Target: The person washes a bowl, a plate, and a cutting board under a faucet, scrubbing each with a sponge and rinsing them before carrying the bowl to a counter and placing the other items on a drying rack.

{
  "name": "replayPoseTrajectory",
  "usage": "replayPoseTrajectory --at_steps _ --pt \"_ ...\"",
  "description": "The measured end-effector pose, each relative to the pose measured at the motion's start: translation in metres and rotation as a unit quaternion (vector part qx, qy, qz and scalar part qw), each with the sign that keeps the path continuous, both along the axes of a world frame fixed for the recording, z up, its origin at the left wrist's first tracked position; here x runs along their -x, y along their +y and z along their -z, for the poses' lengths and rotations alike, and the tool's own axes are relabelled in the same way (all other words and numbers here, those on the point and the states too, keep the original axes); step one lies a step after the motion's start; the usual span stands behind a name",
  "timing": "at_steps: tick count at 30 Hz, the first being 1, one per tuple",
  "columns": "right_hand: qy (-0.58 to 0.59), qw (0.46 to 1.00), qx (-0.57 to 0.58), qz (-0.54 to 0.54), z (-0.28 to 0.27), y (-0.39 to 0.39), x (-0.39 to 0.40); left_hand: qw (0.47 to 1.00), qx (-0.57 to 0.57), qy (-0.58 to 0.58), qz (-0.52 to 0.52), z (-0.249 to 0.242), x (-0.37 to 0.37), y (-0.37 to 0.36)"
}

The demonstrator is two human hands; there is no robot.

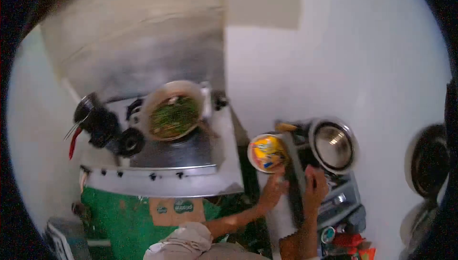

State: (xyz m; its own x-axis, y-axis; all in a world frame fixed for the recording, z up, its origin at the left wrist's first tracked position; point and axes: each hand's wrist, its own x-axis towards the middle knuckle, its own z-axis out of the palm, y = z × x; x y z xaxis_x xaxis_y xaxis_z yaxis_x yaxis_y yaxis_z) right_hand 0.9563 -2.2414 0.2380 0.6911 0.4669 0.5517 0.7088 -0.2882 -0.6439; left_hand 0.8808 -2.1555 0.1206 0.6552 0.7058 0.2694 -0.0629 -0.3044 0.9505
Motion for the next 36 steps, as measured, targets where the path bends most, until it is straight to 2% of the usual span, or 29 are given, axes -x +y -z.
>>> replayPoseTrajectory --at_steps 1,3,5,6,7,8,9,10,11,12,13,14,15,17,19,23,25,26,28,31,32,34,36 --pt "-0.003 0.999 0.014 -0.051 0.015 0.007 0.030 0.971 0.217 0.071 0.075 -0.005 0.045 -0.003" --pt "0.031 0.986 0.054 -0.156 0.049 0.022 0.093 0.968 0.234 -0.008 0.086 0.053 0.122 -0.010" --pt "0.077 0.954 0.112 -0.268 0.087 0.033 0.166 0.957 0.285 -0.007 0.059 0.091 0.221 -0.017" --pt "0.088 0.931 0.142 -0.324 0.103 0.038 0.203 0.959 0.282 -0.011 0.034 0.112 0.274 -0.016" --pt "0.087 0.923 0.140 -0.349 0.110 0.042 0.240 0.975 0.221 0.026 0.015 0.133 0.329 -0.014" --pt "0.092 0.877 0.203 -0.426 0.116 0.044 0.280 0.984 0.162 0.069 -0.005 0.144 0.377 -0.015" --pt "0.097 0.821 0.263 -0.497 0.123 0.046 0.323 0.983 0.164 0.076 -0.030 0.142 0.423 -0.019" --pt "0.106 0.811 0.259 -0.513 0.128 0.051 0.364 0.966 0.201 0.130 -0.094 0.134 0.474 -0.023" --pt "0.121 0.770 0.278 -0.561 0.132 0.059 0.401 0.943 0.231 0.184 -0.155 0.125 0.524 -0.023" --pt "0.136 0.727 0.299 -0.603 0.140 0.064 0.439 0.939 0.231 0.196 -0.165 0.124 0.576 -0.024" --pt "0.113 0.725 0.135 -0.665 0.154 0.076 0.479 0.912 0.301 0.146 -0.237 0.126 0.623 -0.025" --pt "0.114 0.717 0.144 -0.673 0.166 0.083 0.512 0.872 0.372 0.086 -0.306 0.130 0.660 -0.033" --pt "0.080 0.704 0.164 -0.687 0.157 0.098 0.555 0.866 0.380 0.080 -0.315 0.117 0.692 -0.037" --pt "0.046 0.678 0.179 -0.711 0.134 0.126 0.629 0.772 0.424 -0.045 -0.472 0.079 0.758 -0.027" --pt "0.059 0.641 0.154 -0.750 0.107 0.150 0.691 0.758 0.406 -0.053 -0.507 0.067 0.817 -0.014" --pt "-0.011 0.583 0.128 -0.802 0.122 0.203 0.775 0.719 0.376 -0.097 -0.577 0.066 0.909 0.026" --pt "-0.053 0.537 0.124 -0.833 0.138 0.233 0.818 0.709 0.365 -0.124 -0.591 0.059 0.950 0.049" --pt "-0.055 0.531 0.121 -0.837 0.143 0.247 0.840 0.705 0.351 -0.141 -0.600 0.057 0.975 0.062" --pt "-0.040 0.539 0.213 -0.814 0.141 0.282 0.889 0.698 0.346 -0.139 -0.611 0.068 1.030 0.089" --pt "-0.075 0.536 0.153 -0.827 0.159 0.347 0.967 0.680 0.350 -0.133 -0.630 0.083 1.113 0.126" --pt "-0.077 0.540 0.142 -0.826 0.160 0.374 0.997 0.655 0.357 -0.133 -0.653 0.084 1.141 0.138" --pt "-0.039 0.516 0.073 -0.852 0.161 0.417 1.059 0.617 0.363 -0.133 -0.685 0.089 1.195 0.154" --pt "-0.026 0.532 0.062 -0.844 0.152 0.463 1.125 0.608 0.363 -0.130 -0.694 0.090 1.245 0.173"
